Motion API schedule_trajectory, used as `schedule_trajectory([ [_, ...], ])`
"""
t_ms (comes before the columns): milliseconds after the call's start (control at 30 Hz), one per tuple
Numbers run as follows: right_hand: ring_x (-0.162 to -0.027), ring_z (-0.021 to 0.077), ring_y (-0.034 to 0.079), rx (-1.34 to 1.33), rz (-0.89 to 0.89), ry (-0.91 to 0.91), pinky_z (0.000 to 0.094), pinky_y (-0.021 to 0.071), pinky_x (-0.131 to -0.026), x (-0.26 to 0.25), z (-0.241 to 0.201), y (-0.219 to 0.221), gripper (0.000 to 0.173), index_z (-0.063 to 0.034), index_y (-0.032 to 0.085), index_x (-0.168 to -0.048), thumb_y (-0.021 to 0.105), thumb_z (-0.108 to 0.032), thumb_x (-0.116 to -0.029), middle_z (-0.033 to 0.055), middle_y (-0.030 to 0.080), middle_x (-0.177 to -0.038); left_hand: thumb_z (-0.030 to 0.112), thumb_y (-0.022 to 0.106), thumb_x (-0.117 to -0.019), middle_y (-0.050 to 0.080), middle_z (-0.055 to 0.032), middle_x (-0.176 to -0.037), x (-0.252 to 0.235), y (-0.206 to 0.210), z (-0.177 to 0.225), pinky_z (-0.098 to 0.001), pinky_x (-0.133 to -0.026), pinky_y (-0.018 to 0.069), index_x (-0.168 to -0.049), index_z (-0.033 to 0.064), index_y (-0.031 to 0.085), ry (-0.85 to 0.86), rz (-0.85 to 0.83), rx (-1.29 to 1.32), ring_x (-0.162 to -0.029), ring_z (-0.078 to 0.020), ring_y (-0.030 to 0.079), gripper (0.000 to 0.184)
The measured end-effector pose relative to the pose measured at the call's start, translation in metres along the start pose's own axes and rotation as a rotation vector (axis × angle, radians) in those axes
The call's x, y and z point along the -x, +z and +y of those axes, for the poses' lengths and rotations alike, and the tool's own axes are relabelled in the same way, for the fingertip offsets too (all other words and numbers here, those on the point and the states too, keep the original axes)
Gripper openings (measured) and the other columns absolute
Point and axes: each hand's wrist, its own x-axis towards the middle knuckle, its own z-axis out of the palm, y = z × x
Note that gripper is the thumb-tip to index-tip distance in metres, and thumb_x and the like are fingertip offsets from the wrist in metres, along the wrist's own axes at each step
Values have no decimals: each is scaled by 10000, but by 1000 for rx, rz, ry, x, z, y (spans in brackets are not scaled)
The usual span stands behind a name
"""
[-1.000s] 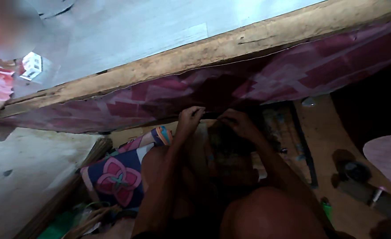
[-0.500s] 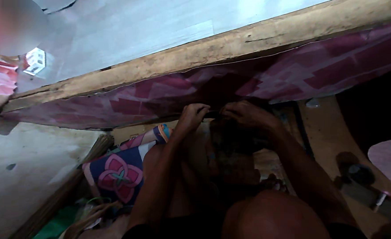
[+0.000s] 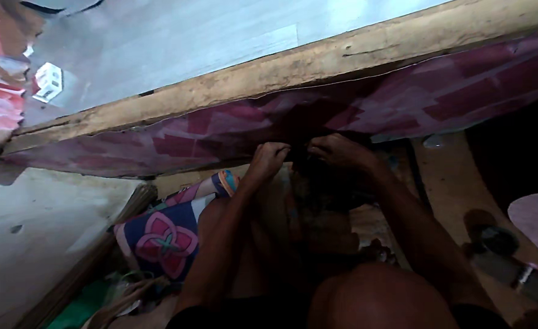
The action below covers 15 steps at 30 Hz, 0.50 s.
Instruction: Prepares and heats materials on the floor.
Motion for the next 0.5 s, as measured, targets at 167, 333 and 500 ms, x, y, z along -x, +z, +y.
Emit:
schedule_trajectory([
  [167,-979,315,692,-8,-33,24,504,533,-927,-4,1,7,257,9,697,-1105,507,-162,-1077,181,711,-1014,103,512,-1067,731,-175,-1138,6,-3,15,-527,-958,515,-1224,30,720,-67,-67,-11,-1056,-332,692,270],
  [333,-999,277,685,-61,-36,-1,465,528,-939,-8,8,16,281,1,701,-1126,483,-173,-1087,163,712,-1048,36,507,-1038,733,-187,-1113,1,1,16,-547,-934,525,-1231,42,722,-98,-103,-72,-1037,-357,697,289],
  [500,-1062,282,674,-82,-40,42,471,506,-992,-8,9,21,293,4,693,-1142,469,-177,-1092,168,704,-1112,32,493,-1026,735,-186,-1113,-2,6,16,-564,-935,515,-1237,55,724,-124,-115,-124,-1047,-370,692,313],
])
